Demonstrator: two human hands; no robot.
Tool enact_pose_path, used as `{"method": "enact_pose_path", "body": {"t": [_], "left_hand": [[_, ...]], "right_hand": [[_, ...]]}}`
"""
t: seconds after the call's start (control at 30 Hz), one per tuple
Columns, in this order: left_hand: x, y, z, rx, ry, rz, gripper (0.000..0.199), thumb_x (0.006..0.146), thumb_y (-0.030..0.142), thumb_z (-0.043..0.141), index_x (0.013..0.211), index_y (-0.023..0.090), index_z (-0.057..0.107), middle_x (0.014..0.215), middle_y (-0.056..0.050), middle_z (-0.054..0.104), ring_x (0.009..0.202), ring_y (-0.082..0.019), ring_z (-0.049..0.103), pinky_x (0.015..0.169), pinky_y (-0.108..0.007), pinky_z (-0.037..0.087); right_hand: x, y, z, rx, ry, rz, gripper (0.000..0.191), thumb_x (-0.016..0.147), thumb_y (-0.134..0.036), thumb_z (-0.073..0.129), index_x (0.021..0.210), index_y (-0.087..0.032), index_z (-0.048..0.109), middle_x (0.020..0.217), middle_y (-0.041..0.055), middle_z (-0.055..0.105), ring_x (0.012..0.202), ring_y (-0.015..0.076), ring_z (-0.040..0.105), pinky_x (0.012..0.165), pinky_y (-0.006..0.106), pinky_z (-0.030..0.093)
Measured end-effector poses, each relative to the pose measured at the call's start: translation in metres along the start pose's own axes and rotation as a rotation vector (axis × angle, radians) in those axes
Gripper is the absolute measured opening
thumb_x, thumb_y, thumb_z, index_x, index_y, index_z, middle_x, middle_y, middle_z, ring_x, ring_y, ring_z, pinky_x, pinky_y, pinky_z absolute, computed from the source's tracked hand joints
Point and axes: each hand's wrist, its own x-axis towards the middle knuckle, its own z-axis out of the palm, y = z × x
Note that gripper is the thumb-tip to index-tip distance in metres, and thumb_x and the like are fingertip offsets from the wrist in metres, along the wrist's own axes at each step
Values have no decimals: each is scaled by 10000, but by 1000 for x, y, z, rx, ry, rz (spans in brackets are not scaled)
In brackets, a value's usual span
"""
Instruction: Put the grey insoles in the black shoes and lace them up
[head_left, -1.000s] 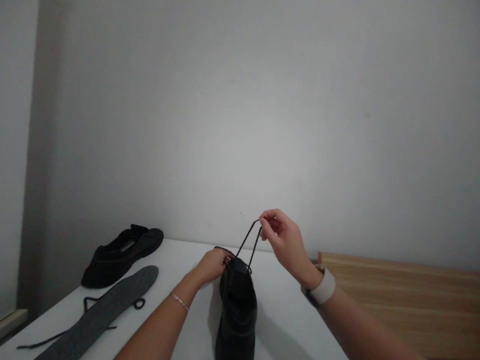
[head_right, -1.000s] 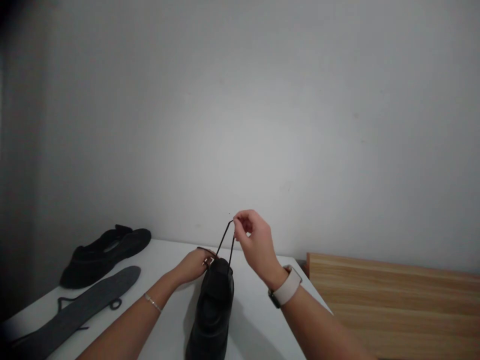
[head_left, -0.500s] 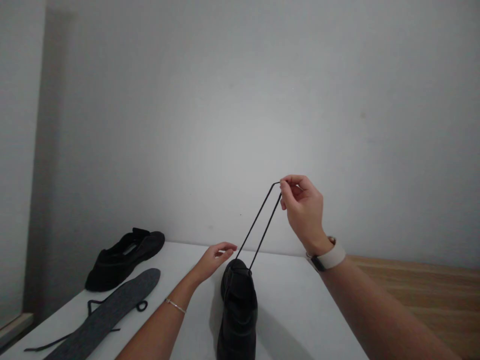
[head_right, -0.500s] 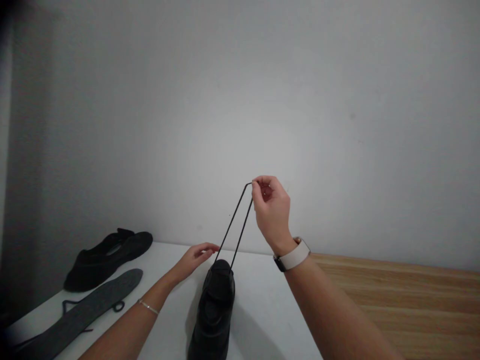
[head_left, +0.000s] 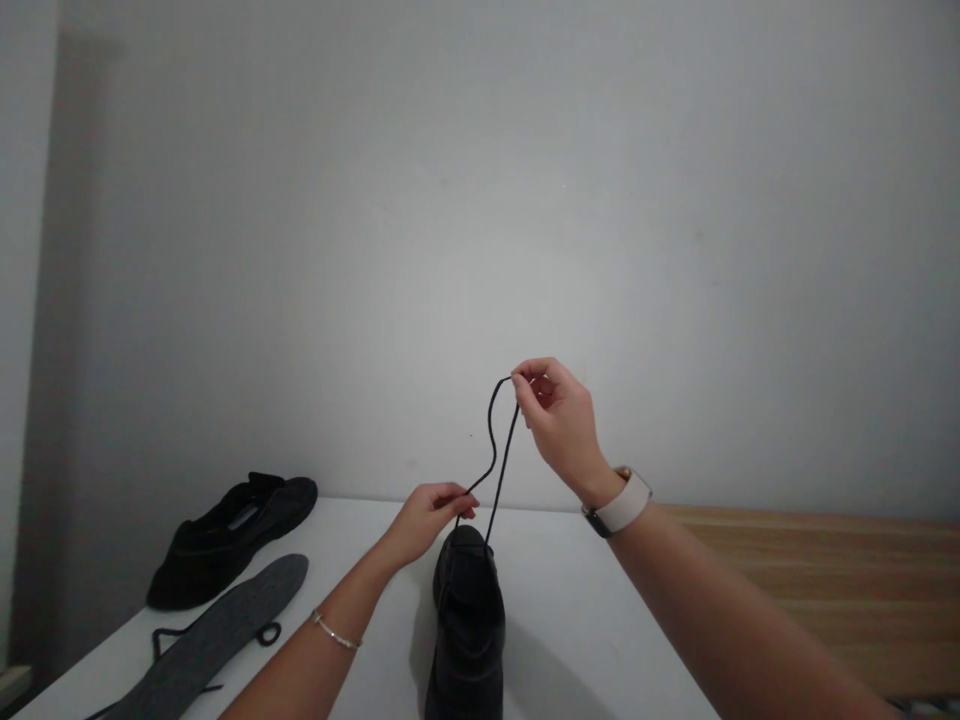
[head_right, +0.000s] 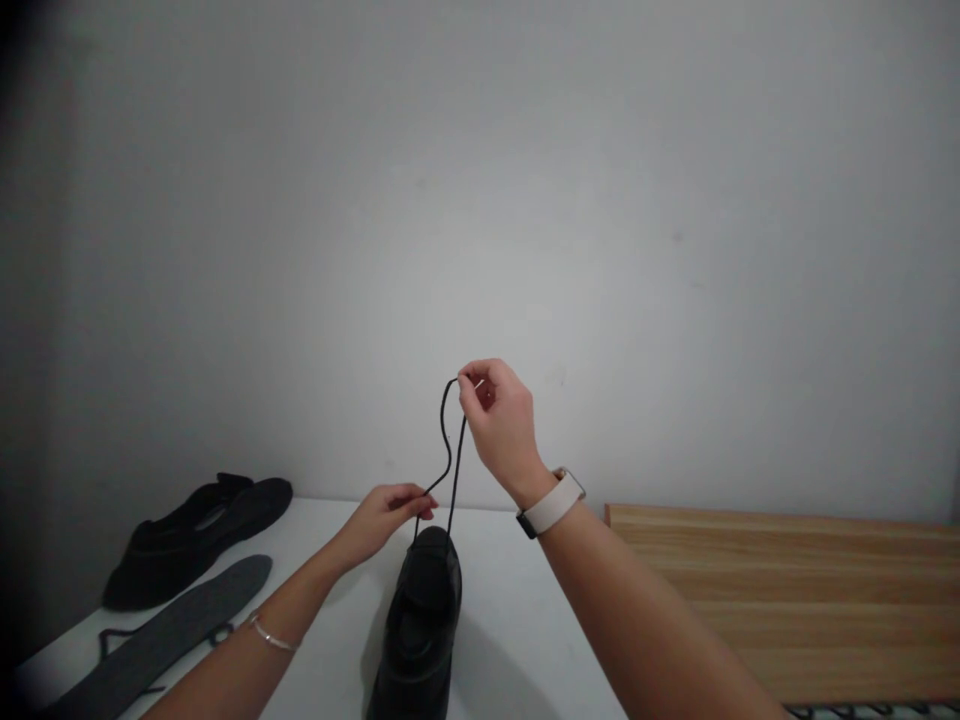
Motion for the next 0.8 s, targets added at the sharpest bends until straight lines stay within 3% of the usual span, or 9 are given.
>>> {"method": "enact_pose_path", "body": {"t": [0.2, 0.4, 0.53, 0.67, 0.8], "left_hand": [[8, 54, -4, -88, 39, 102, 280, 813, 396, 584, 794, 134, 682, 707, -41, 659, 733, -166, 587, 758, -295, 447], [10, 106, -3, -296, 70, 152, 315, 820, 414, 610, 984, 146, 588, 701, -12, 633, 675, -136, 589, 694, -283, 465], [17, 140, -12, -250, 109, 188, 240, 835, 370, 588, 841, 130, 594, 647, -2, 608, 577, -103, 547, 597, -242, 442], [23, 152, -28, -193, 152, 230, 197, 847, 300, 556, 783, 120, 607, 626, -6, 600, 542, -88, 518, 556, -220, 414], [23, 152, -38, -254, 250, 262, 187, 830, 299, 576, 785, 120, 607, 667, -19, 625, 580, -96, 552, 598, -233, 432]], "right_hand": [[-2, -12, -1, -44, -37, -67, 101, 865, -255, 527, 855, -173, 585, 787, 29, 610, 640, 113, 527, 587, 242, 431], [-3, -14, 1, -56, -152, -61, 85, 846, -237, 540, 843, -175, 600, 765, 17, 611, 602, 104, 514, 567, 239, 426], [-2, -11, 1, 8, -166, 3, 101, 843, -268, 556, 837, -173, 590, 744, 9, 595, 569, 94, 507, 510, 224, 412], [1, -6, -2, 153, -136, 74, 165, 841, -331, 569, 863, -171, 600, 699, -8, 572, 493, 75, 475, 427, 209, 375], [4, -1, -3, 240, -26, 115, 180, 812, -344, 615, 855, -169, 608, 669, -20, 562, 480, 75, 489, 431, 217, 400]]}}
